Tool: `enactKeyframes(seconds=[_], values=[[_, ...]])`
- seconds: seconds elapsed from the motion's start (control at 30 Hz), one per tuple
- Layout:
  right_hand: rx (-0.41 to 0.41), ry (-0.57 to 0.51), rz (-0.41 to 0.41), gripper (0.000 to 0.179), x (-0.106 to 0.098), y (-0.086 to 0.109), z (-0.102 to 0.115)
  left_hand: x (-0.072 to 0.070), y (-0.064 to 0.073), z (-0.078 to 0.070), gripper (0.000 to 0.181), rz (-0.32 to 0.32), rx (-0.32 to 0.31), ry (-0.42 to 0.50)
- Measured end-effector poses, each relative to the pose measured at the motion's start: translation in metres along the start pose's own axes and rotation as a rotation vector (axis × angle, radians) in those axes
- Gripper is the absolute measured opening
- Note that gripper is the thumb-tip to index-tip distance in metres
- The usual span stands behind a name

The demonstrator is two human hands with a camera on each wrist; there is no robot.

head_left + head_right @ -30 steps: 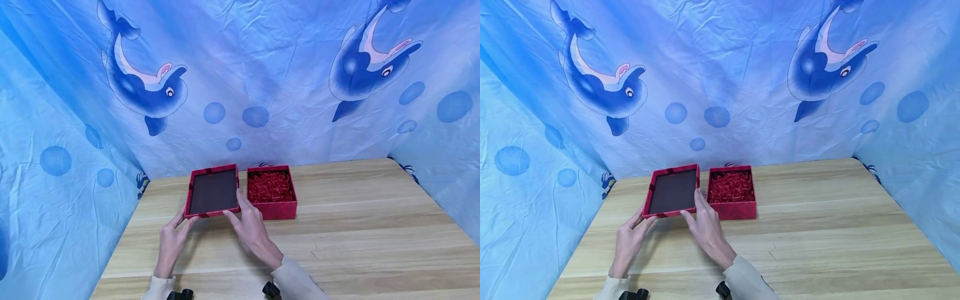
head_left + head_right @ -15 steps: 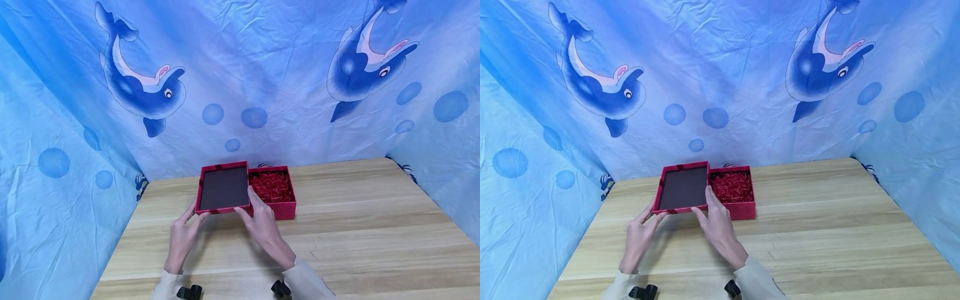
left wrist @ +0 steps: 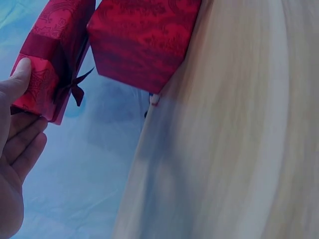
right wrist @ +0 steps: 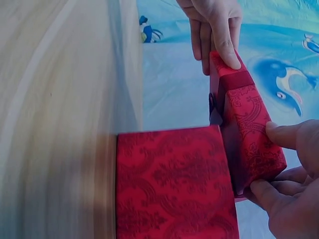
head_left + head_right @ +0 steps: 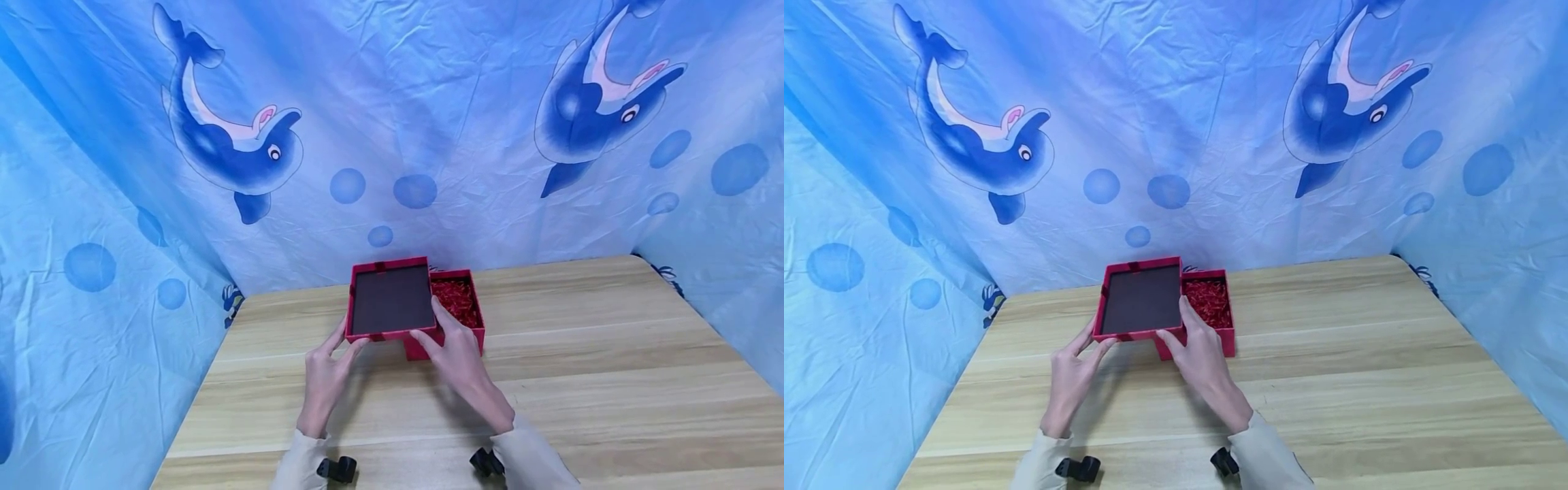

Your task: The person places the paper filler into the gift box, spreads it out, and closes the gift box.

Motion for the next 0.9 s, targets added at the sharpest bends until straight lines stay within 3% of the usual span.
enactKeyframes(seconds=[0.5,0.9], values=[[0.110,-0.002,0.027,0.075,-0.030,0.005,-0.025,0.036,-0.001,-0.017,0.065,0.035,-0.008,0.004],[0.151,-0.003,0.051,0.075,-0.045,0.009,-0.039,0.054,0.002,-0.025,0.063,0.032,0.025,-0.022]])
Point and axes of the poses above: each hand's wrist, its own y-axis away from the middle knuckle, its own x-axis out of the palm, z = x × y, the point moved 8 cm from there along -y, towards the middle knuckle, and after that the axes turned 15 degrees about -x, right-handed, at the moved point
